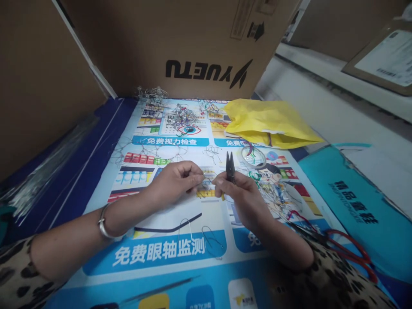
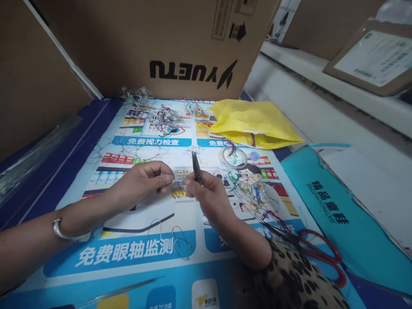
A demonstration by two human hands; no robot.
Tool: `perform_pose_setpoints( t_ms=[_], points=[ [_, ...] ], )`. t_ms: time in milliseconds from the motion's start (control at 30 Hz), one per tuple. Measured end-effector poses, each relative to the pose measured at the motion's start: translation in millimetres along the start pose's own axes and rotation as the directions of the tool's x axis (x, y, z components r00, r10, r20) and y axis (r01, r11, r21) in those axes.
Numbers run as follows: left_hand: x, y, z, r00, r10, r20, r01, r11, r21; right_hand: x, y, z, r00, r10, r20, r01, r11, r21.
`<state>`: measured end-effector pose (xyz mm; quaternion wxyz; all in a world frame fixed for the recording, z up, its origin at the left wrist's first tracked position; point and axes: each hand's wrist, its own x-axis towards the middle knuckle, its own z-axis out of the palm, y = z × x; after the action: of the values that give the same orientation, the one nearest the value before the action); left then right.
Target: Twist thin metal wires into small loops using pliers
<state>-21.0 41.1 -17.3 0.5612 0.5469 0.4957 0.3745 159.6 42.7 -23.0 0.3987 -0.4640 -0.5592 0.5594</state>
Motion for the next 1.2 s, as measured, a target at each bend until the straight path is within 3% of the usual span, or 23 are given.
perform_pose_setpoints(
  t_ms=[133, 300, 567, 833, 1033, 1200],
  points=[
    [-0.8, -6.1, 10.0, 0.999, -0.013, -0.045, 0.004, 0.978, -0.208, -2.9, 3.4, 9.8, 0.999, 0.050, 0.010, -0.051, 0.986, 0.160],
    [-2.9, -6.7, 11.7, 1.000, 0.001, -0.018, -0.007, 0.945, -0.328, -3.0, 6.2, 9.9, 0.992, 0.079, 0.099, -0.093, 0.984, 0.152],
    [-5.4, -6.3, 5.3, 0.997, -0.073, 0.003, 0.072, 0.974, -0.217, 3.8, 9.6, -2.6, 0.988, 0.109, 0.108, -0.136, 0.948, 0.287],
    [-3.7, -3.6, 6.6, 0.993, -0.093, -0.077, 0.093, 0.996, -0.005, 4.4, 11.8, 0.2, 0.977, 0.120, 0.179, -0.158, 0.964, 0.213],
    [-5.4, -4.1, 8.1, 0.996, -0.060, -0.060, 0.061, 0.998, 0.014, 3.3, 12.0, 2.8, 0.974, 0.111, 0.199, -0.148, 0.972, 0.182],
    [-4.2, -9.3, 11.0, 0.998, -0.012, -0.059, 0.012, 1.000, -0.005, 2.3, 14.1, 5.0, 0.984, 0.091, 0.152, -0.117, 0.979, 0.167]
  ],
)
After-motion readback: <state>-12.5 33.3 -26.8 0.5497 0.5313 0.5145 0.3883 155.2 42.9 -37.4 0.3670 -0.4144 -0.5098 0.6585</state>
